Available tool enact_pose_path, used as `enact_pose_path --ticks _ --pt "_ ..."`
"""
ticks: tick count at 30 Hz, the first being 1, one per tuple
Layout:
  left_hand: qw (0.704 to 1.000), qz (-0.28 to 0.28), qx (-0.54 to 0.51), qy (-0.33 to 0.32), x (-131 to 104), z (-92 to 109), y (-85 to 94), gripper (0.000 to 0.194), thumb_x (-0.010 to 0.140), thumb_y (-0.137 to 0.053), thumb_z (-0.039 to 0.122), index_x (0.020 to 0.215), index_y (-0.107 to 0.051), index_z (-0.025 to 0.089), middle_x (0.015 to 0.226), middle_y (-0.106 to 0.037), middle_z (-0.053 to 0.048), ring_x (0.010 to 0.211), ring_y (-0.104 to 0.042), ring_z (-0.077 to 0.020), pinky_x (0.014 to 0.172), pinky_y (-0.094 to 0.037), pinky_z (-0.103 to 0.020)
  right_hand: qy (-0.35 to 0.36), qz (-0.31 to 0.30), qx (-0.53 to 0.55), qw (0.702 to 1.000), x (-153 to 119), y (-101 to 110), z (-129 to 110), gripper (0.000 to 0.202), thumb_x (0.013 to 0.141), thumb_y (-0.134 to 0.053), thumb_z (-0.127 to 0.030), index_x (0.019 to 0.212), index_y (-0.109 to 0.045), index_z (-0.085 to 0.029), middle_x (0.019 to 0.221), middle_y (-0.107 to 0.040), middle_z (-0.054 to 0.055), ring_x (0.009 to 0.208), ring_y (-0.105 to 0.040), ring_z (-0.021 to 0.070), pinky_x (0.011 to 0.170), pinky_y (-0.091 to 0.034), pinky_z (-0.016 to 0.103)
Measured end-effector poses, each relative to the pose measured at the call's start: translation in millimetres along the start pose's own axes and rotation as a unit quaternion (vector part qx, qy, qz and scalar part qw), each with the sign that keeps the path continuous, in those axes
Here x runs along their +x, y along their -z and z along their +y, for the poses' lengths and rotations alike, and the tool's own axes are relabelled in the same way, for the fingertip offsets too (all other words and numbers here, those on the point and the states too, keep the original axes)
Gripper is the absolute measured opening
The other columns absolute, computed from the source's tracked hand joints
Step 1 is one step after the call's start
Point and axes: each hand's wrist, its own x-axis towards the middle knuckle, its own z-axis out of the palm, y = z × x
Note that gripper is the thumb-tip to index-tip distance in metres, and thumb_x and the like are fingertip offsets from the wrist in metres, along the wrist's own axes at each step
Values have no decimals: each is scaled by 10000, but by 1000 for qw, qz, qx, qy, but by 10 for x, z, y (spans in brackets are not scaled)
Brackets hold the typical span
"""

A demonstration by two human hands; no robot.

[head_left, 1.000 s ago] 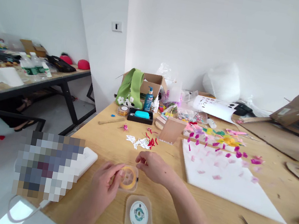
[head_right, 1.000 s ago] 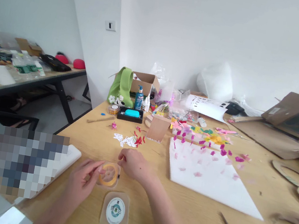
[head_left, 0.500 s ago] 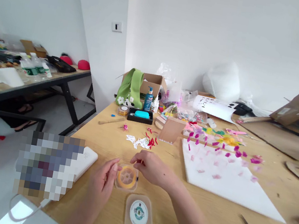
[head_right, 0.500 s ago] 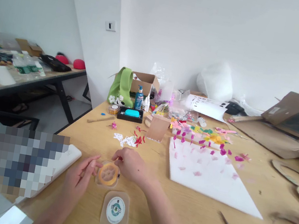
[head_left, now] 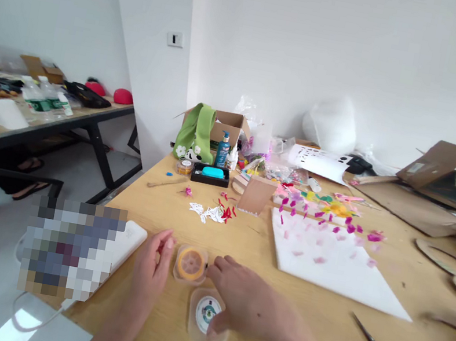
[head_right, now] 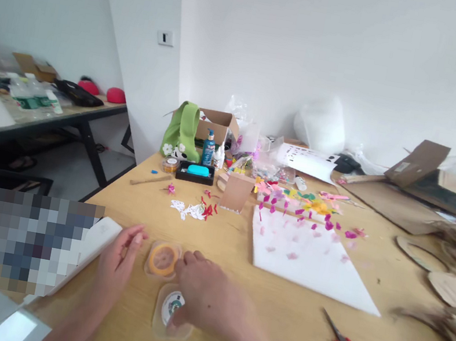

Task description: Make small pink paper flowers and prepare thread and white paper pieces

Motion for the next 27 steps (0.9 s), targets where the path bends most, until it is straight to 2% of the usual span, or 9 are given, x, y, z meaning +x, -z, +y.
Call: enact_pose_path --ticks 4,7,10,13,18,22,27 --pt "1000 -3 -10 6 6 -5 6 338 914 -438 420 1068 -588 159 931 -708 -111 858 -671 -217 759 -550 -366 -28 -13 32 999 -165 -273 -1 682 574 -844 -360 1147 -573 -109 1166 -579 154 1072 -515 335 922 -433 455" --pt "1000 -9 -15 7 8 2 12 338 909 -444 426 1059 -590 161 931 -706 -110 854 -666 -218 759 -546 -372 -29 32 83 996 -231 -451 -10 752 568 -846 -331 1224 -529 -146 1234 -552 120 1128 -482 318 967 -413 437" --pt "1000 -16 -20 7 14 0 3 337 905 -448 434 1068 -581 170 946 -708 -109 858 -668 -222 757 -547 -382 -52 59 112 991 -268 -524 -48 785 602 -824 -242 1303 -477 -164 1287 -523 111 1177 -448 303 1010 -379 415" --pt "999 -25 -27 14 19 -18 -14 342 910 -432 440 1088 -568 181 971 -705 -108 885 -678 -226 766 -551 -389 -53 75 136 986 -320 -490 -62 672 638 -784 -199 1255 -520 -198 1229 -549 87 1140 -475 275 1008 -375 388" --pt "997 -46 -47 33 12 -37 -33 339 929 -388 425 1127 -536 195 1019 -708 -112 963 -681 -218 831 -551 -393 -16 131 162 978 -315 -310 26 640 642 -770 -201 1233 -524 -229 1204 -551 62 1134 -477 242 980 -397 345" --pt "996 -55 -55 49 8 -16 -27 338 934 -373 433 1118 -537 202 1036 -714 -115 980 -682 -217 847 -550 -394 7 184 110 977 -59 -188 78 620 709 -690 -183 1294 -485 -177 1233 -523 102 1152 -447 251 994 -388 379" --pt "995 -57 -57 61 21 -38 -22 358 933 -360 448 1115 -543 200 1053 -713 -121 1018 -672 -224 881 -535 -412 48 170 90 980 283 -181 64 630 706 -699 -254 1294 -497 -149 1187 -524 116 1116 -448 257 973 -411 378"
